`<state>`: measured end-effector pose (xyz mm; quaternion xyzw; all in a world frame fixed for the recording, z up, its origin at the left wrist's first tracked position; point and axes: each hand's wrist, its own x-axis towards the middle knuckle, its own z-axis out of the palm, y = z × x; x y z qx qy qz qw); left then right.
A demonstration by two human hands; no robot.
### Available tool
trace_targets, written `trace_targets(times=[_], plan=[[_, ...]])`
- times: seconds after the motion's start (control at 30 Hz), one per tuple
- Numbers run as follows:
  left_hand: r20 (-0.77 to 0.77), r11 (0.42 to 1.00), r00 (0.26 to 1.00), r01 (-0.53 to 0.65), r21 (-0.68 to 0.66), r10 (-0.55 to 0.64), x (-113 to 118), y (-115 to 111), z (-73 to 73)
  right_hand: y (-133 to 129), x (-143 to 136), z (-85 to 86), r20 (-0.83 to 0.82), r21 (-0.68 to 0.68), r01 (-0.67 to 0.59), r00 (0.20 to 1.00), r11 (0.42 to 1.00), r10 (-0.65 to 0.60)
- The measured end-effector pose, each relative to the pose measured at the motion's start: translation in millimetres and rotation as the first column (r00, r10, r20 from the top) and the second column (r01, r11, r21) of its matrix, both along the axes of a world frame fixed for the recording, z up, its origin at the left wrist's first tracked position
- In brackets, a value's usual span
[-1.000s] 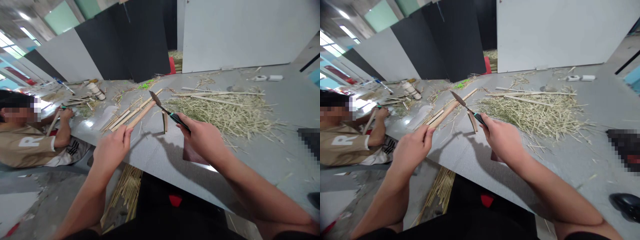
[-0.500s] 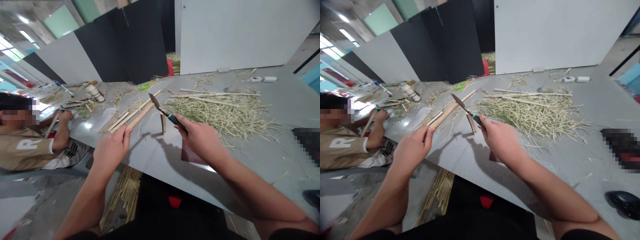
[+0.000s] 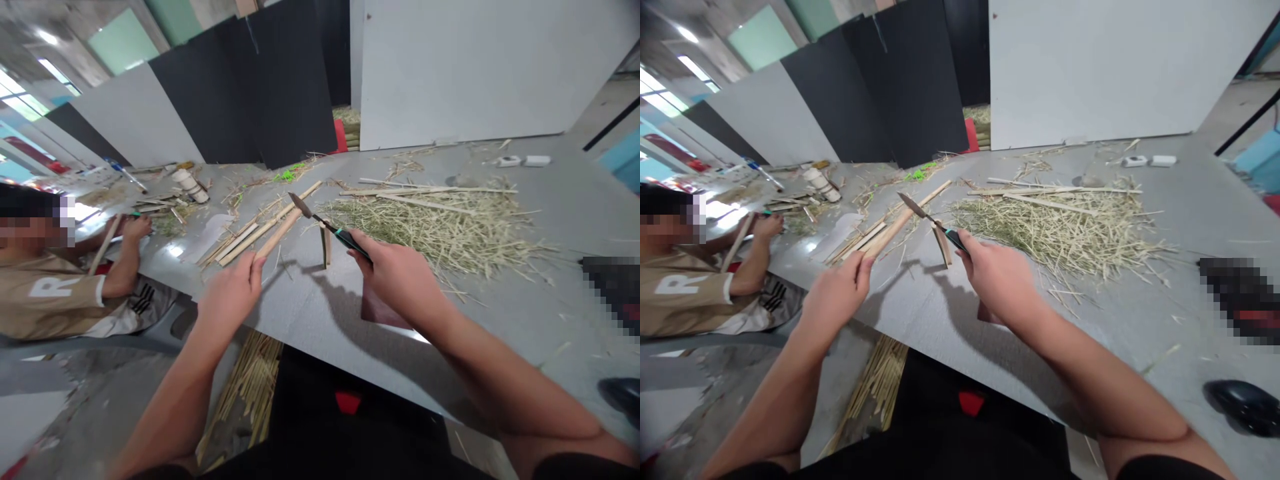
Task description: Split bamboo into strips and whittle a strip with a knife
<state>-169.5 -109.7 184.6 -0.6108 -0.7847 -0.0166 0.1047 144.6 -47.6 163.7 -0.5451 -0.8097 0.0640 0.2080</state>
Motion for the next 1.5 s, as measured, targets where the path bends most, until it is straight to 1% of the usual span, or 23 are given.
trace_targets(times=[0.07, 0.17, 0.2, 0.23, 0.3, 0.37, 0.5, 0.57, 0.63, 0.67, 0.77, 0.8, 0.93, 0.97, 1.07, 1.1, 1.2, 1.23, 1.33, 1.37, 1.5], plan=[[0.023, 1.0, 1.0, -0.003, -0.008, 0.003, -1.0, 0.1, -1.9, 0.6, 0.0, 0.0, 0.001, -0.001, -0.001, 1.0, 1.0, 0.001], [0.125, 0.996, 0.992, -0.002, 0.088, -0.009, -1.3, -1.7, -5.7, 1.0, -0.2, -0.2, 0.015, -0.003, -0.002, 1.0, 1.0, 0.002], [0.137, 0.994, 0.991, -0.001, 0.112, -0.014, -0.8, -2.3, -7.1, 1.0, -0.3, -0.3, 0.022, -0.004, -0.004, 1.0, 1.0, 0.004], [0.125, 0.993, 0.992, 0.004, 0.118, -0.019, 0.1, -2.9, -8.4, 0.9, -0.3, -0.4, 0.027, -0.005, -0.003, 1.0, 1.0, 0.003], [0.055, 0.997, 0.998, 0.015, 0.077, -0.02, 2.5, -3.6, -9.0, 0.4, -0.3, -0.3, 0.035, -0.005, 0.004, 0.999, 1.0, -0.004], [-0.008, 0.999, 1.0, 0.015, 0.051, -0.014, 5.0, -3.9, -6.2, -0.2, 0.0, -0.1, 0.04, -0.006, 0.013, 0.999, 1.0, -0.013], [-0.022, 0.987, 1.0, 0.002, 0.164, 0.002, 7.7, -3.4, 3.8, -0.3, 0.6, -0.1, 0.045, -0.012, 0.0, 0.999, 1.0, 0.0], [-0.046, 0.991, 0.999, 0.014, 0.13, -0.008, 7.6, -2.9, 5.9, 0.1, 0.7, -0.4, 0.045, -0.014, -0.007, 0.999, 1.0, 0.007], [-0.076, 0.998, 0.997, 0.025, 0.06, -0.021, 6.6, -2.6, 5.2, 0.6, 0.5, -0.3, 0.05, -0.026, -0.006, 0.999, 1.0, 0.007], [-0.081, 0.998, 0.996, 0.026, 0.053, -0.022, 5.8, -2.6, 4.2, 0.7, 0.3, -0.1, 0.057, -0.036, -0.006, 0.998, 0.999, 0.008], [-0.054, 0.989, 0.999, 0.014, 0.148, -0.006, 4.0, -2.9, 0.7, 0.6, -1.0, 1.2, 0.082, -0.065, 0.005, 0.997, 0.998, 0.001], [-0.047, 0.988, 0.999, 0.017, 0.154, -0.01, 4.0, -2.9, -0.3, 0.6, -1.6, 1.6, 0.088, -0.073, 0.007, 0.996, 0.997, -0.001], [-0.067, 0.999, 0.997, 0.042, 0.026, -0.04, 5.8, -1.7, -2.9, 0.6, -3.0, 1.9, 0.093, -0.089, 0.01, 0.996, 0.996, -0.002], [-0.065, 0.999, 0.997, 0.037, 0.032, -0.035, 6.3, -1.2, -3.1, 0.8, -3.2, 1.6, 0.096, -0.091, 0.009, 0.995, 0.996, 0.0], [-0.029, 0.993, 1.0, 0.012, 0.115, -0.009, 6.7, 0.1, -3.9, 1.4, -3.5, 0.4, 0.099, -0.098, 0.012, 0.995, 0.995, -0.002], [-0.02, 0.994, 1.0, 0.01, 0.108, -0.008, 6.5, 0.3, -4.6, 1.7, -3.6, 0.2, 0.095, -0.1, 0.011, 0.995, 0.995, -0.001], [-0.018, 1.0, 1.0, 0.016, 0.014, -0.015, 4.8, -0.7, -7.5, 3.0, -4.1, -0.2, 0.086, -0.106, 0.002, 0.996, 0.994, 0.007], [-0.014, 1.0, 1.0, 0.015, 0.015, -0.015, 4.0, -1.6, -8.4, 3.4, -4.3, -0.4, 0.088, -0.107, 0.001, 0.996, 0.994, 0.009], [0.009, 0.995, 1.0, 0.009, 0.103, -0.01, 2.2, -5.2, -8.7, 4.7, -4.7, -1.8, 0.095, -0.103, 0.008, 0.995, 0.995, 0.002], [0.001, 0.995, 1.0, 0.012, 0.098, -0.013, 2.0, -6.2, -8.1, 5.1, -4.6, -2.5, 0.095, -0.1, 0.009, 0.995, 0.995, 0.0], [-0.088, 0.997, 0.995, 0.038, -0.063, -0.044, 2.5, -5.8, -6.2, 6.1, -3.2, -3.4, 0.095, -0.11, 0.01, 0.995, 0.994, 0.001]])
